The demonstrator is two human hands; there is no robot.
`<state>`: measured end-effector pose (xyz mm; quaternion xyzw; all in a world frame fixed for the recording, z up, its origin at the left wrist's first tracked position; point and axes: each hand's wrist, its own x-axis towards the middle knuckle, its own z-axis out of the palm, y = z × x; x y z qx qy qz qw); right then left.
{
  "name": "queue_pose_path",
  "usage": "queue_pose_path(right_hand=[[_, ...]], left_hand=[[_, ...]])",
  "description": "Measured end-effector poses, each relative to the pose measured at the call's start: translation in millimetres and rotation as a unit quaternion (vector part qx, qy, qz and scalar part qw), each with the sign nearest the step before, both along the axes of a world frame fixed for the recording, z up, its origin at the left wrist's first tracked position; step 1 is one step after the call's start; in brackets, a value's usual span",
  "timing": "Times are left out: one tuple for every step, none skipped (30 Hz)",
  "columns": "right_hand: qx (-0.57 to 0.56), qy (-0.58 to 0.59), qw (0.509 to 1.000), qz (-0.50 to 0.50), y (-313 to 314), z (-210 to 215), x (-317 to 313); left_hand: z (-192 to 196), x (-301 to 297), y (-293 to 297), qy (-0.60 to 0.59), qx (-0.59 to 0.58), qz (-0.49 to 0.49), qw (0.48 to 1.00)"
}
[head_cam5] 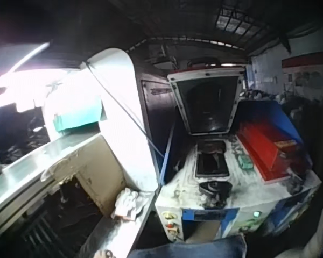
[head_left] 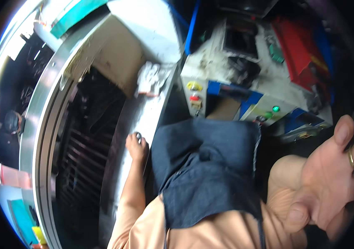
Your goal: The person repeatedly picks up black shoes from a metal rack and places them into a machine. They handle the shoes one by one, moving them from the rack to the machine's input area and then back to the rack in a repetitive cycle.
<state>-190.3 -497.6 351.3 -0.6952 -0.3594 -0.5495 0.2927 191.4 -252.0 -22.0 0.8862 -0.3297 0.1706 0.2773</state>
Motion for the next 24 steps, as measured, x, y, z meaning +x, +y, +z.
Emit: queue_pose_path(right_hand=[[0.007,0.001,1.0,-0.005,-3.6,-2.6,-2.3],[0.014,0.001,1.0,-0.009,-5.5,-4.3,-4.7],[0.029,0.003,1.0,-0.013,-7.7,-9.0,-6.5],[0.04,0.002,0.999,-0.014,-10.3,-10.9,-8.8],[0.054,0.006,0.998,-0.022,-14.1,-12.4,-9.1],[0.069,0.011,0.997,-0.032,-16.9,-14.3,-7.1],[0.082,0.02,0.996,-0.037,-20.9,-14.9,-5.0],[0.09,0.032,0.995,-0.043,-24.9,-15.9,-3.9],[0.094,0.032,0.994,-0.043,-26.7,-15.9,-3.0],[0.096,0.035,0.994,-0.041,-29.5,-16.4,-1.0],[0.099,0.035,0.994,-0.04,-30.5,-17.1,-0.5],[0.101,0.034,0.993,-0.039,-33.2,-16.8,-0.8],[0.103,0.033,0.993,-0.041,-33.1,-16.0,-2.7],[0.105,0.034,0.993,-0.037,-34.7,-16.6,-4.5],[0.105,0.032,0.993,-0.035,-35.9,-15.1,-8.1],[0.107,0.028,0.993,-0.038,-35.1,-15.7,-8.1],[0.11,0.028,0.993,-0.042,-34.1,-14.5,-6.7],[0.11,0.031,0.992,-0.045,-32.4,-14.2,-6.5],[0.108,0.033,0.993,-0.045,-35.8,-11.9,-6.6],[0.108,0.031,0.993,-0.046,-38.6,-10.0,-6.8],[0.11,0.029,0.992,-0.049,-39.1,-10.1,-7.0],[0.114,0.03,0.992,-0.048,-37.2,-11.6,-7.2],[0.111,0.024,0.992,-0.045,-37.6,-11.0,-8.3],[0.11,0.027,0.993,-0.04,-36.3,-8.6,-13.8]], left_hand=[[3.7,-5.0,-1.5,0.024,0.015,0.02,0.999],[1.5,-3.5,3.5,0.014,0.048,0.018,0.999],[3.0,-5.4,6.4,0.023,0.057,0.024,0.998],[4.8,-3.6,5.6,0.033,0.066,0.032,0.997],[6.8,-3.6,3.4,0.003,0.069,0.029,0.997],[8.1,-5.4,2.6,-0.018,0.077,0.023,0.997],[11.1,-8.3,0.5,-0.013,0.072,0.023,0.997],[14.7,-11.4,-3.7,0.031,0.086,0.031,0.995],[13.4,-7.6,-1.3,0.028,0.079,0.023,0.996],[10.4,-7.7,0.5,0.025,0.073,0.016,0.997],[10.5,-6.3,2.7,0.024,0.073,0.016,0.997],[9.3,-6.4,3.3,0.023,0.073,0.015,0.997],[7.5,-6.4,2.8,0.024,0.074,0.02,0.997],[7.7,-5.9,2.8,0.022,0.076,0.019,0.997],[7.6,-5.2,2.5,0.019,0.079,0.018,0.997],[7.8,-3.7,2.9,0.018,0.081,0.018,0.996],[14.6,0.4,4.0,0.02,0.093,0.018,0.995],[14.1,-4.2,4.5,0.03,0.09,0.022,0.995],[11.4,-7.6,0.7,0.029,0.083,0.015,0.996],[9.4,-6.5,-3.6,0.025,0.076,0.01,0.997],[11.8,-5.6,-5.4,0.008,0.073,0.006,0.997],[9.0,-9.5,2.6,0.022,0.087,0.012,0.996],[8.8,-5.8,4.9,0.028,0.091,0.018,0.995],[3.4,-9.7,6.6,0.045,0.095,0.024,0.994]])
